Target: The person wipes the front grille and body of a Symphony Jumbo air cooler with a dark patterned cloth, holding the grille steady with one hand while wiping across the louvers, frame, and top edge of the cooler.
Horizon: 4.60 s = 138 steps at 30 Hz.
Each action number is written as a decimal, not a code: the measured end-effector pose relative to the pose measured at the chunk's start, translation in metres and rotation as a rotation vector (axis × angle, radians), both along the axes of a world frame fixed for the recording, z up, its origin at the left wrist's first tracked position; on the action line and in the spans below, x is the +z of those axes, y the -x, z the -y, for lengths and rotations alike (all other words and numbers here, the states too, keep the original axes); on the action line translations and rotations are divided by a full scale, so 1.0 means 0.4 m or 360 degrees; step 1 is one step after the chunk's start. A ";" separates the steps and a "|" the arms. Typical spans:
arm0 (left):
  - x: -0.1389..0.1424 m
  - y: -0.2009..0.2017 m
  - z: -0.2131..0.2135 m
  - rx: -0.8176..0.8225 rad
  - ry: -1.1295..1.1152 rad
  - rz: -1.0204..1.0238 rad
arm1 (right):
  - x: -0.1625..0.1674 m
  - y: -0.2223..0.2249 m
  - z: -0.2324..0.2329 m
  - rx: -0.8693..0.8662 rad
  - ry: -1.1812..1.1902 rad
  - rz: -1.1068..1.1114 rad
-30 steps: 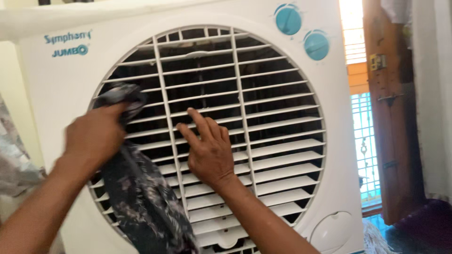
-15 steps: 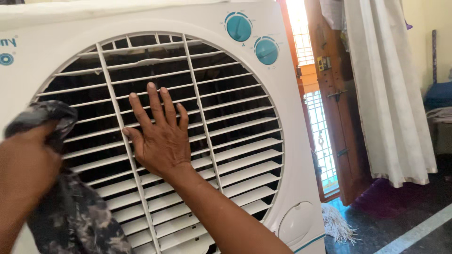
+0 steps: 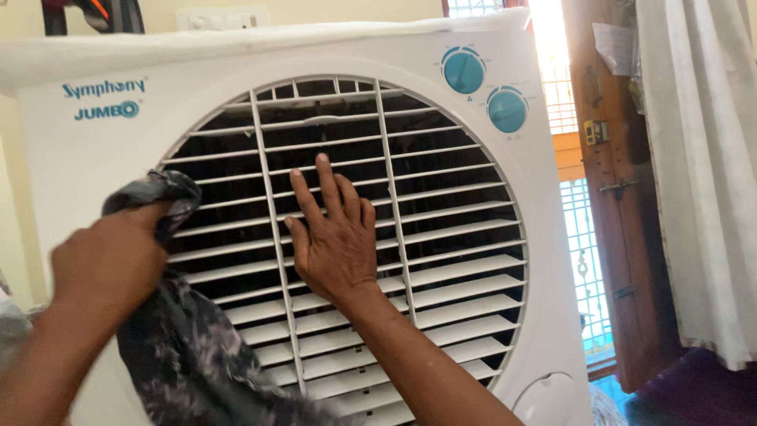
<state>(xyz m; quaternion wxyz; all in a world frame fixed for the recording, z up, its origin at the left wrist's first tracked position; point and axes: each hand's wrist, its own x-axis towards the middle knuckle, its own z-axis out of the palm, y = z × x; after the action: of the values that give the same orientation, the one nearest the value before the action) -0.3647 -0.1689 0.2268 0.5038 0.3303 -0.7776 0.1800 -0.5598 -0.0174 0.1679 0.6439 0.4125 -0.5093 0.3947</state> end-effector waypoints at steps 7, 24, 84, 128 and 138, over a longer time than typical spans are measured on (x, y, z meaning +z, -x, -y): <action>-0.058 0.150 -0.101 -0.0647 0.0189 -0.0156 | 0.007 -0.009 0.004 -0.0056 0.0036 -0.0018; -0.034 0.199 -0.063 -0.0728 0.0546 -0.0286 | 0.006 0.001 0.003 -0.0054 0.0002 0.0025; 0.025 0.160 -0.106 -0.0495 0.0287 -0.0154 | 0.002 -0.017 -0.001 -0.0015 0.0055 0.0045; 0.153 0.082 -0.035 0.0188 0.0155 0.0178 | 0.008 0.015 -0.007 0.0084 0.0022 0.0069; 0.117 0.142 -0.025 -0.0107 0.0530 0.0155 | 0.008 0.011 -0.005 0.0054 0.0000 0.0056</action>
<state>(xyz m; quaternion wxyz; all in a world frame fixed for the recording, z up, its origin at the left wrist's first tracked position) -0.4215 -0.1587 0.2735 0.5192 0.2069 -0.7711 0.3052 -0.5643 -0.0155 0.1712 0.6280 0.4143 -0.5134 0.4127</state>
